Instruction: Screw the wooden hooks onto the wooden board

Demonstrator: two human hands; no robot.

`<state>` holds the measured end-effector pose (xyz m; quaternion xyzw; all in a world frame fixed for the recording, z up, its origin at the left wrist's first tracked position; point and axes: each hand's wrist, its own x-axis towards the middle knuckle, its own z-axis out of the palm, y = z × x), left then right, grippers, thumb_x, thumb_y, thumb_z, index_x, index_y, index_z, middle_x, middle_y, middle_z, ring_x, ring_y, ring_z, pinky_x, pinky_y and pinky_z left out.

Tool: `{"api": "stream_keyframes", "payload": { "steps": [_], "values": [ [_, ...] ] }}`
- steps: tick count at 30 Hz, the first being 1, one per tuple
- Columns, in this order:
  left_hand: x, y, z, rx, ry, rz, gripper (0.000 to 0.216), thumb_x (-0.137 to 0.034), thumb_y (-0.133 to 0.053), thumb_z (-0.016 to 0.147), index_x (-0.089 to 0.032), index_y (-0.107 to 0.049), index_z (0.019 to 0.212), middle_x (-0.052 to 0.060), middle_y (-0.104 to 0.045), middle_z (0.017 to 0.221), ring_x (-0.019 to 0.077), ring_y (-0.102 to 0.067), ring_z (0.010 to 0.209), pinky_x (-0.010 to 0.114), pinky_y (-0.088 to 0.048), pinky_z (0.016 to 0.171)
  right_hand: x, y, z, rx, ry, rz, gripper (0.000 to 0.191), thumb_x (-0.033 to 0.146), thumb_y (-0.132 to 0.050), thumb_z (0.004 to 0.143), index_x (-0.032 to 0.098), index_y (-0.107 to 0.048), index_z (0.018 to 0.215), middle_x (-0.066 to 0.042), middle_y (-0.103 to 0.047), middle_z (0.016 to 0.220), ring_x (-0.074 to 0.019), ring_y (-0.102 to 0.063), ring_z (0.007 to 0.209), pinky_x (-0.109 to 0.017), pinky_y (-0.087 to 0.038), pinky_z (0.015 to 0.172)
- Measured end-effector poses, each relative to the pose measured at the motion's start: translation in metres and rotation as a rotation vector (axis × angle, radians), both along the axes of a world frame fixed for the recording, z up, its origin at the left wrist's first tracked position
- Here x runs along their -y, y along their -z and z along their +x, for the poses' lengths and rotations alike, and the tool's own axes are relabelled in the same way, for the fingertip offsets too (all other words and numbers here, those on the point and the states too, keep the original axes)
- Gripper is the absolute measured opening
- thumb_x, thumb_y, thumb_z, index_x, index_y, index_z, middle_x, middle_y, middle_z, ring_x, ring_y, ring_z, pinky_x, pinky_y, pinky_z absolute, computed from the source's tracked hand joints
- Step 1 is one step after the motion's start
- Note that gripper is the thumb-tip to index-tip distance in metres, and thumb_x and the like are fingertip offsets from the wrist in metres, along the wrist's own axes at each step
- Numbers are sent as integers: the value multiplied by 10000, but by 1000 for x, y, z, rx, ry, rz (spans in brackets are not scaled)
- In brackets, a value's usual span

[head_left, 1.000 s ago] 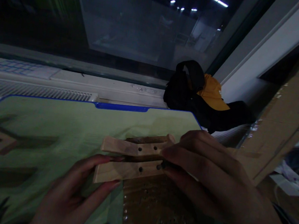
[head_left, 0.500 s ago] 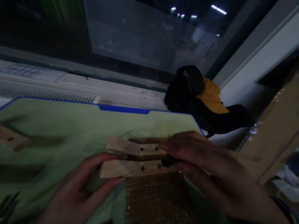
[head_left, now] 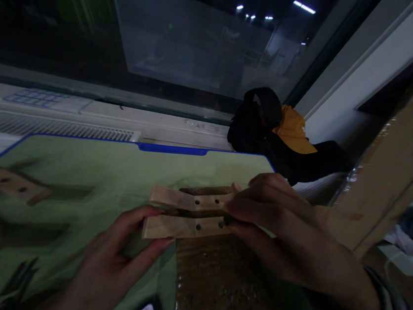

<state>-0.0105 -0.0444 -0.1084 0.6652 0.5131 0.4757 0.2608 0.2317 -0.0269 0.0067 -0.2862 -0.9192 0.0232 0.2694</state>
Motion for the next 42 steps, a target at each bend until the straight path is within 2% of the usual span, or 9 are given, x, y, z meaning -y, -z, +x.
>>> {"api": "stream_keyframes", "payload": {
  "steps": [5, 10, 13, 17, 22, 34, 39, 42],
  "values": [
    [-4, 6, 1, 32, 60, 23, 311, -346, -636, 767, -275, -544, 1056, 7, -680, 960, 188, -660, 880, 290, -564, 738, -2, 5, -2, -19, -27, 57, 310, 149, -604, 812, 155, -512, 1107, -51, -605, 943, -156, -531, 871, -343, -419, 782],
    [-8, 9, 1, 33, 72, 59, 328, -348, -631, 771, -247, -541, 1069, 27, -650, 1009, 191, -632, 909, 335, -528, 820, -4, 5, -2, -14, -23, 57, 278, 203, -557, 857, 160, -525, 1130, -49, -630, 913, -151, -544, 849, -332, -414, 781],
    [-9, 8, 0, -5, 65, 65, 347, -348, -619, 783, -228, -527, 1095, 45, -635, 1053, 196, -614, 960, 339, -507, 851, -7, 4, 0, -52, -26, 30, 342, 239, -550, 868, 178, -495, 1200, -55, -644, 946, -155, -554, 857, -334, -428, 784],
    [-7, 2, 0, -26, 72, 34, 360, -361, -604, 791, -226, -512, 1111, 41, -632, 1067, 190, -606, 978, 338, -495, 865, -8, 1, 5, -54, -52, -2, 284, 251, -526, 884, 180, -538, 1159, -60, -658, 1010, -147, -574, 915, -308, -451, 804],
    [-5, -2, 4, -24, 34, 8, 366, -372, -594, 789, -213, -510, 1108, 50, -625, 1070, 190, -598, 977, 354, -487, 874, -5, -11, 11, -14, -47, -47, 309, 202, -470, 901, 172, -526, 1204, -76, -642, 1097, -158, -564, 1019, -326, -453, 872],
    [-1, -7, 5, 34, 93, -27, 391, -368, -576, 807, -184, -492, 1141, 75, -631, 1062, 177, -611, 942, 338, -506, 831, 11, -22, 1, 116, 115, 34, 214, 282, -503, 882, 153, -610, 1014, -74, -669, 883, -188, -592, 833, -358, -416, 822],
    [-1, -5, 4, 29, 96, -37, 384, -364, -565, 816, -188, -485, 1148, 79, -624, 1093, 185, -602, 975, 355, -496, 859, 15, -23, -1, 121, 187, 44, 212, 301, -498, 879, 144, -614, 961, -81, -650, 806, -200, -587, 794, -365, -413, 792],
    [-1, -6, 3, 4, 89, -45, 370, -357, -559, 820, -195, -486, 1144, 72, -635, 1069, 189, -612, 954, 355, -501, 843, 16, -19, 0, 79, 235, 48, 205, 302, -494, 881, 148, -603, 962, -87, -654, 826, -201, -590, 794, -366, -420, 778]
  ]
}}
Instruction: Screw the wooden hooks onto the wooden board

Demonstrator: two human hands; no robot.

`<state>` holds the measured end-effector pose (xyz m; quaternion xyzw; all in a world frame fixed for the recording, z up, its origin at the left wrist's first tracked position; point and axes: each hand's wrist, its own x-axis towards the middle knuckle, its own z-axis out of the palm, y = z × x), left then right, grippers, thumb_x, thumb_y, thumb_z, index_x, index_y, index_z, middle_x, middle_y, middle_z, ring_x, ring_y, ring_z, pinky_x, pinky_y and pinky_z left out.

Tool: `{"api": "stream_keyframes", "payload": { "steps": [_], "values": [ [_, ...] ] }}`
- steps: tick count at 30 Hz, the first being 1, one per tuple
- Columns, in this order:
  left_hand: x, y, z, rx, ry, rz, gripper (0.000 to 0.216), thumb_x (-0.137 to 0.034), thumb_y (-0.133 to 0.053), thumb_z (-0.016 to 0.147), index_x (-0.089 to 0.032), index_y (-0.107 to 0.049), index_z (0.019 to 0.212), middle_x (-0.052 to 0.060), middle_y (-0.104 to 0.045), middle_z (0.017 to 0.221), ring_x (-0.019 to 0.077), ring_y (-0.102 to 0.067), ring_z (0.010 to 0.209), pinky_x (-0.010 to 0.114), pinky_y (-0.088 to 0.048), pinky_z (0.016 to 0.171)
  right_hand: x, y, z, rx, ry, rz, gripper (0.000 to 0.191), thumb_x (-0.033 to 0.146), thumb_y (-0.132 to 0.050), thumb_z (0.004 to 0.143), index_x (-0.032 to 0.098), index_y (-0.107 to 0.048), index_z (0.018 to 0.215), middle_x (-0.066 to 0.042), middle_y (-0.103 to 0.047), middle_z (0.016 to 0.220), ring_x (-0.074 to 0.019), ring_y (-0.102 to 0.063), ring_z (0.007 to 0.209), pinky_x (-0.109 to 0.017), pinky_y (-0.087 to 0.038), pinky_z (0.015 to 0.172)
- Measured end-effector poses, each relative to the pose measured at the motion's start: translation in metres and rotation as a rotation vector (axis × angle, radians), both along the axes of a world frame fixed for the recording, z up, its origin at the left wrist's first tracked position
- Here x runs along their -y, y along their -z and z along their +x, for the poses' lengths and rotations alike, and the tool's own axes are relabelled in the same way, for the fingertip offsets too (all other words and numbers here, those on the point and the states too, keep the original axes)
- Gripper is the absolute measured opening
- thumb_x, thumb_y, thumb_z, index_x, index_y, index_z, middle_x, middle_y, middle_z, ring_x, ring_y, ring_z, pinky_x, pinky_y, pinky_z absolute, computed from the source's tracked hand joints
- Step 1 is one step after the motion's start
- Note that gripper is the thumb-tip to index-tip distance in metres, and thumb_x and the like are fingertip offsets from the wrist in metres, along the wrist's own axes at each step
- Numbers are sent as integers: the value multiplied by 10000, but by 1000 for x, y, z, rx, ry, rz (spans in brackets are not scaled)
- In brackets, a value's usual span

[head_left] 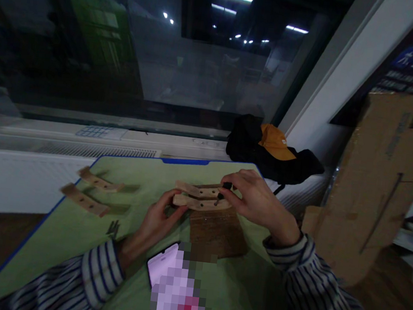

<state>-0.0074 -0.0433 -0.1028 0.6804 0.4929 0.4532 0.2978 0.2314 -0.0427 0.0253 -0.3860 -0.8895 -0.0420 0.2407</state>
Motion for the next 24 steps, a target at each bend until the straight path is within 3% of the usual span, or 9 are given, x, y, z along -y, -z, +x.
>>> {"api": "stream_keyframes", "payload": {
  "steps": [7, 13, 19, 24],
  "values": [
    [1, -4, 0, -37, -9, 13, 345, -350, -559, 819, -190, -502, 1119, 67, -658, 1042, 189, -628, 924, 328, -514, 800, 5, 15, 2, -129, 30, 19, 201, 306, -483, 896, 172, -585, 1006, -86, -664, 897, -193, -589, 846, -380, -436, 789],
    [2, -7, -2, -54, 24, 20, 341, -344, -559, 826, -196, -502, 1128, 64, -653, 1073, 188, -625, 963, 329, -515, 818, 6, 11, 6, -168, -64, -92, 281, 235, -437, 914, 186, -515, 1179, -108, -627, 1095, -182, -558, 1042, -366, -477, 852],
    [1, -7, -3, -68, 44, 39, 340, -339, -561, 831, -201, -490, 1134, 62, -653, 1068, 190, -630, 966, 325, -525, 808, 1, 2, 4, -120, -138, -130, 232, 213, -500, 887, 189, -562, 1110, -66, -656, 1002, -157, -590, 946, -332, -478, 833],
    [-1, 2, -5, -81, 25, 59, 349, -330, -591, 811, -213, -497, 1126, 50, -662, 1042, 181, -645, 918, 313, -539, 772, 0, 10, 3, -129, -133, -42, 238, 167, -548, 854, 193, -557, 1090, -47, -657, 926, -158, -576, 859, -347, -454, 805]
  ]
}}
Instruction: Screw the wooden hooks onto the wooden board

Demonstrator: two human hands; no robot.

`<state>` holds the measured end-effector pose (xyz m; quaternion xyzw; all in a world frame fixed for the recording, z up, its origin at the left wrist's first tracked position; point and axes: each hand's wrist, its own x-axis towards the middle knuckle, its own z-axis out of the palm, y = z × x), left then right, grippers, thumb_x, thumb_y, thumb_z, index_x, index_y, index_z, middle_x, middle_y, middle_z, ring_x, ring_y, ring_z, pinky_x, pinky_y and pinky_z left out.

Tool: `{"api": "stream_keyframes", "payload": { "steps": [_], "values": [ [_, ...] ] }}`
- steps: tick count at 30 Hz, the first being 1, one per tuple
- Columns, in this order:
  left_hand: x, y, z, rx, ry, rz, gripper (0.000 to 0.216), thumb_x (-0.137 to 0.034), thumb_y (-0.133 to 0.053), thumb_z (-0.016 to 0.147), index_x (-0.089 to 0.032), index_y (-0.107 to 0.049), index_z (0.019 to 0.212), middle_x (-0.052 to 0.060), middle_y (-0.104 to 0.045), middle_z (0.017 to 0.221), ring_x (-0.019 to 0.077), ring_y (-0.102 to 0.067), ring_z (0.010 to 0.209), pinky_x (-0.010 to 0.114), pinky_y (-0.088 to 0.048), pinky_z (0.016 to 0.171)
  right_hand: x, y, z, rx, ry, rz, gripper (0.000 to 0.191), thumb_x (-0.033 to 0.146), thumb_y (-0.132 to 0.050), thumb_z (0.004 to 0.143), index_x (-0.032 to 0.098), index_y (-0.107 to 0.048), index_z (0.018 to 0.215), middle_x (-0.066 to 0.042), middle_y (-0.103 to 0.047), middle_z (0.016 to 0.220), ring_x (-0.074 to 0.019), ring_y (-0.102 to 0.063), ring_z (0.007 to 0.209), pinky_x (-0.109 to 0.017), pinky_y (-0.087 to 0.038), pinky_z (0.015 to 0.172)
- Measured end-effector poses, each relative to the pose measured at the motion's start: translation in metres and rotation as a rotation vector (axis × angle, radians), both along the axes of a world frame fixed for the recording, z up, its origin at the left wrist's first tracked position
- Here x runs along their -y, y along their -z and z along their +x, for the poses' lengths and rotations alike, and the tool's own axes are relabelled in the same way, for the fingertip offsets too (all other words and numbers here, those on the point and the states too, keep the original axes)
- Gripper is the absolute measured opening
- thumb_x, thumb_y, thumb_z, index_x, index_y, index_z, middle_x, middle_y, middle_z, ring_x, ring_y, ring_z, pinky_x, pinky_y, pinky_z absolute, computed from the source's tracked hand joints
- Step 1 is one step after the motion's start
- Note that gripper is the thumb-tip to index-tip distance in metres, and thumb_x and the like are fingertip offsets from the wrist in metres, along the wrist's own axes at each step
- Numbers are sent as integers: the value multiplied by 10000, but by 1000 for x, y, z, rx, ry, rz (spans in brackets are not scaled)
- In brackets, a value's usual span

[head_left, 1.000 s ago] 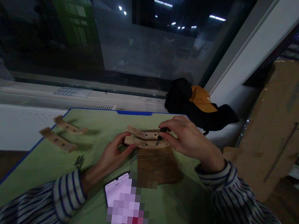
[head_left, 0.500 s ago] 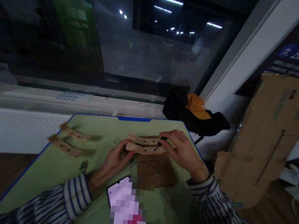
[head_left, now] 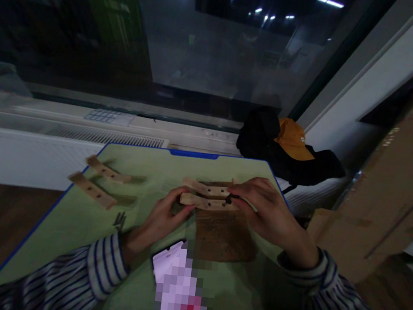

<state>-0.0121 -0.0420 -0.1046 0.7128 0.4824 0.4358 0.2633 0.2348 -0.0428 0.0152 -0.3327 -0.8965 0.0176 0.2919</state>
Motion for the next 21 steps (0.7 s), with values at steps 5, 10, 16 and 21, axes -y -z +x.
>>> {"api": "stream_keyframes", "payload": {
  "steps": [5, 10, 16, 21],
  "values": [
    [0, 2, 0, -11, -15, 8, 340, -318, -597, 811, -227, -495, 1122, 42, -668, 1016, 166, -653, 878, 290, -544, 735, -1, 14, 2, -76, 80, 125, 239, 142, -584, 822, 184, -530, 1051, -66, -653, 888, -182, -551, 791, -363, -444, 732],
    [1, 1, 1, -8, -12, 25, 329, -297, -606, 804, -205, -489, 1097, 48, -667, 973, 162, -651, 842, 280, -540, 709, -1, 15, 2, -82, 88, 151, 259, 130, -608, 803, 177, -515, 1040, -68, -641, 852, -185, -544, 775, -356, -442, 698],
    [1, 2, 0, 9, -1, 24, 329, -271, -601, 808, -203, -477, 1106, 39, -659, 956, 152, -641, 846, 256, -533, 709, -7, 10, -1, -38, -18, 77, 266, 167, -606, 815, 213, -531, 1066, -48, -660, 932, -183, -558, 838, -375, -448, 749],
    [2, 0, -1, 8, 8, 24, 321, -264, -602, 807, -205, -490, 1103, 38, -656, 965, 154, -641, 849, 255, -538, 710, -10, -3, -1, -2, -104, -81, 317, 131, -526, 859, 191, -502, 1169, -64, -631, 1092, -160, -545, 1034, -328, -464, 870]
  ]
}}
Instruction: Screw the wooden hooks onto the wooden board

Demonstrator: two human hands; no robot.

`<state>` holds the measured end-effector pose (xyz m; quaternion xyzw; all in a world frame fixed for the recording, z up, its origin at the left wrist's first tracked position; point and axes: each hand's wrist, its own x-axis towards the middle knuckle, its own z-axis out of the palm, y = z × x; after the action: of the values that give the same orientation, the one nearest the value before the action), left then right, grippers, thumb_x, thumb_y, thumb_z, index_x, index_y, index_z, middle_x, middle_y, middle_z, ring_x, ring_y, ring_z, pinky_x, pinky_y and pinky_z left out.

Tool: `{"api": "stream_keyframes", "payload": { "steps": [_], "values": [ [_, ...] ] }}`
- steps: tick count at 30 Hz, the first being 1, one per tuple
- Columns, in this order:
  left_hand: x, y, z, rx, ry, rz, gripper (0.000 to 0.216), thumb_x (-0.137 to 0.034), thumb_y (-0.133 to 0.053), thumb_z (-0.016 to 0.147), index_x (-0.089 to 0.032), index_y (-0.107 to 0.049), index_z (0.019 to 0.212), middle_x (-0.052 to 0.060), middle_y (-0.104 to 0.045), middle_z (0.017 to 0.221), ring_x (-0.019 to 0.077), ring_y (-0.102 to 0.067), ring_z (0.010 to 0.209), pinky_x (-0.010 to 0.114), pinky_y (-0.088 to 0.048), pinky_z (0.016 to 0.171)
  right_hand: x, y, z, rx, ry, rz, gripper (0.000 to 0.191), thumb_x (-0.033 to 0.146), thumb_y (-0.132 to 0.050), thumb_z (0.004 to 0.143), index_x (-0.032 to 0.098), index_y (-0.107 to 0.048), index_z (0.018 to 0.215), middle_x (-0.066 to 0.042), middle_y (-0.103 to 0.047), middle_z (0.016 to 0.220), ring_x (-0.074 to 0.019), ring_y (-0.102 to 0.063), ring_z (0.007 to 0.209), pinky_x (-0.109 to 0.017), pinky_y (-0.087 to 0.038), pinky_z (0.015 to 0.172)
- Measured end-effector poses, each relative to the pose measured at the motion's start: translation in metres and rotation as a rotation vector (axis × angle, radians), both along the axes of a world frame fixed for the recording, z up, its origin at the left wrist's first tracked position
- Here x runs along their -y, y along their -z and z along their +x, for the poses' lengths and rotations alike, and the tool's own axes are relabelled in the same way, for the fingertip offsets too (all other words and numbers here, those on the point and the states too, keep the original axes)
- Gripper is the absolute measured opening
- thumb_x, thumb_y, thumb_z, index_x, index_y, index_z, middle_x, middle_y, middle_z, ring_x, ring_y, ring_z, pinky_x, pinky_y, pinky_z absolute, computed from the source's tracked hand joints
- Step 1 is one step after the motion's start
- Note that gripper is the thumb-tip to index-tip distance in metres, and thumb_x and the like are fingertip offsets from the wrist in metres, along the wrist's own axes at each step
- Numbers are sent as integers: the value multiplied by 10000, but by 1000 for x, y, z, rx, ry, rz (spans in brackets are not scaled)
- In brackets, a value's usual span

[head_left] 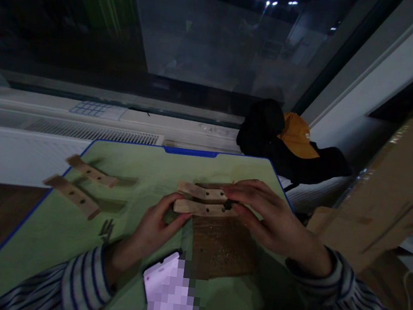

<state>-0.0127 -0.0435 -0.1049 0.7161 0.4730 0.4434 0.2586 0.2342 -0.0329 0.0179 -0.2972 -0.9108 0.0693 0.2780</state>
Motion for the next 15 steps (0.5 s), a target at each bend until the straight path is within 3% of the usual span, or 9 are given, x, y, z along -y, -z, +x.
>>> {"api": "stream_keyframes", "payload": {
  "steps": [4, 10, 15],
  "values": [
    [0, 1, -1, 2, 8, 3, 327, -247, -606, 806, -219, -492, 1111, 31, -654, 983, 146, -638, 869, 254, -541, 733, -2, 2, 3, -16, 35, -24, 321, 118, -525, 856, 192, -499, 1168, -68, -630, 1042, -157, -562, 982, -317, -484, 829],
    [1, 1, -1, -40, 17, 27, 344, -252, -603, 810, -213, -480, 1129, 39, -656, 975, 151, -645, 846, 270, -553, 709, -2, 17, -1, -110, 92, 96, 320, 134, -609, 802, 209, -499, 1093, -53, -631, 887, -189, -560, 839, -383, -473, 741],
    [4, -26, -7, -275, -47, 261, 376, -281, -660, 766, -173, -522, 1099, 89, -599, 1046, 202, -592, 957, 352, -521, 799, 2, 14, -4, -99, 115, 105, 280, 158, -592, 818, 216, -504, 1077, -52, -648, 897, -188, -570, 824, -389, -469, 742]
  ]
}}
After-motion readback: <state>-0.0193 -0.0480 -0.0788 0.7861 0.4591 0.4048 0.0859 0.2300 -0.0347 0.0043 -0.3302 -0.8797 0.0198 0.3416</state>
